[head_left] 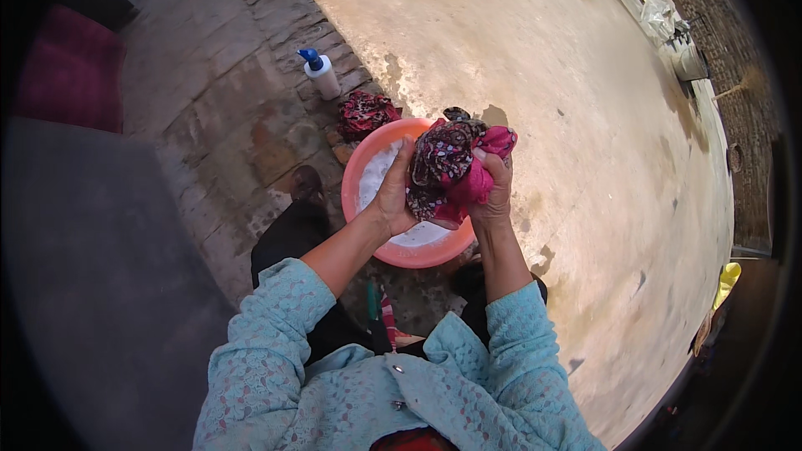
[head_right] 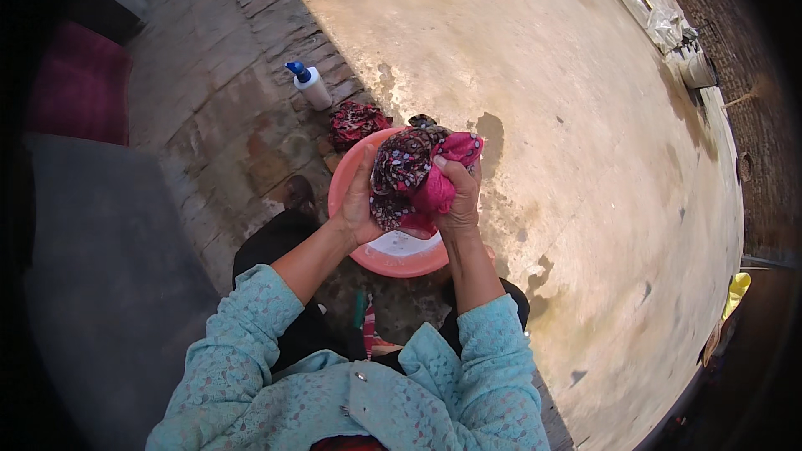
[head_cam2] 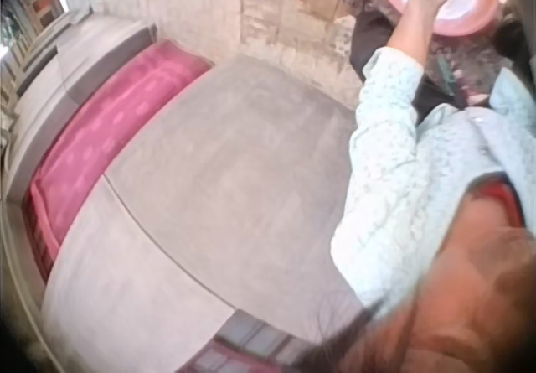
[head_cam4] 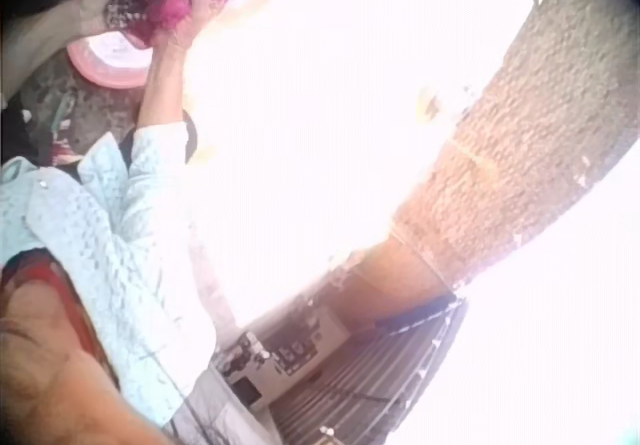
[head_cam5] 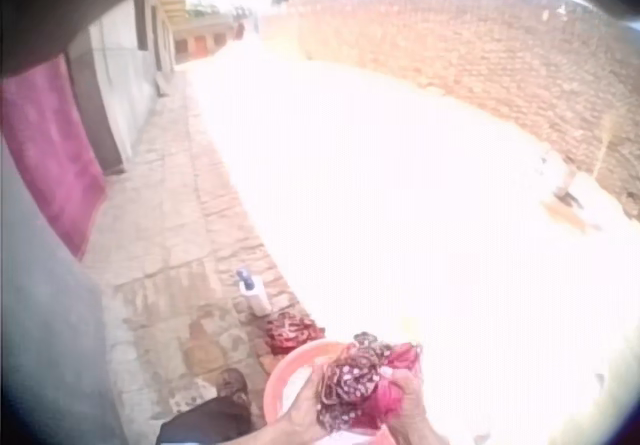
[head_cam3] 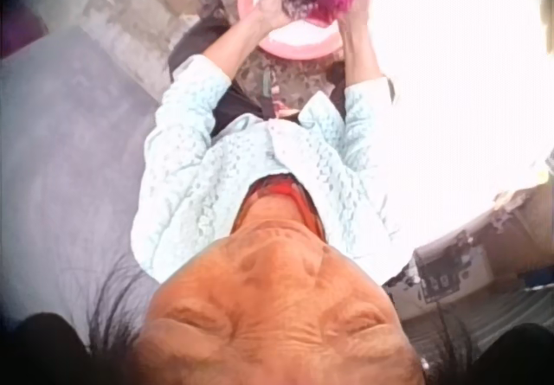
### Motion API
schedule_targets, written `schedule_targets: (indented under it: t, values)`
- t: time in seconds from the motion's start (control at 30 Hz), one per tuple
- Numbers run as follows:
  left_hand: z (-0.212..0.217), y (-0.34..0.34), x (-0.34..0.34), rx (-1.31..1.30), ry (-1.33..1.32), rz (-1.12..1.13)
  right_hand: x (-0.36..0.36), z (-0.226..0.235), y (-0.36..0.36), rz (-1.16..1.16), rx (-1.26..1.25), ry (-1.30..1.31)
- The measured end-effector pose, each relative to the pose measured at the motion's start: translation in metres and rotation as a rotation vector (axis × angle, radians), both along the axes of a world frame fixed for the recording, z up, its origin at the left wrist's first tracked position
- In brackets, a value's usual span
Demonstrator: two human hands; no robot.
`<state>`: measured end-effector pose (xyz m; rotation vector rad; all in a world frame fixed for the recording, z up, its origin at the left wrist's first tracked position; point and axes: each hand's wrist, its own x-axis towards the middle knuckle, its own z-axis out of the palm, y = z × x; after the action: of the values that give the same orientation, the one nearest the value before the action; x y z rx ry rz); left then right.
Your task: The person washes a patterned cloth by hand in a pink basin filled with soapy water. They repeatedly submerge, scrub, and wring the cloth, then place it aside on the ground next to the basin.
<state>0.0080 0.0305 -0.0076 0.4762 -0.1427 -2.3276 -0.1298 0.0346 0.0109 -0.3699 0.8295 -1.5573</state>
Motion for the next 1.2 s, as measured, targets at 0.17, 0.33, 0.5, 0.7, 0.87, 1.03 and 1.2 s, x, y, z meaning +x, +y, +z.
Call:
schedule_targets:
  t: [0.17,0.33,0.5,0.7,0.87,1.03,1.2]
  values:
    - [-0.021,-0.03,0.025,-0.01,0.052,0.055,0.036,0.009,0.03,0.13,-0.5,1.127]
    - [-0.01,-0.013,0.013,-0.138,-0.165,0.118,0.041,0.007,0.043,0.029,-0.537,1.314]
    - [-0.001,0.006,-0.01,-0.206,-0.381,0.193,0.004,-0.013,-0.002,-0.147,0.012,0.539]
    - [-0.027,-0.023,0.005,-0.199,-0.343,0.383,0.063,0.0,0.044,-0.065,-0.246,1.31]
    - [0.002,0.003,-0.021,-0.293,-0.568,0.45,0.037,-0.021,0.028,-0.131,-0.126,1.154]
    - [0.002,0.008,-0.009,-0.519,-0.777,0.323,0.016,-0.01,0.001,0.041,0.161,0.089]
    - [0.021,-0.016,0.001,-0.256,-0.426,0.422,0.025,0.004,0.018,0.129,0.147,-0.159]
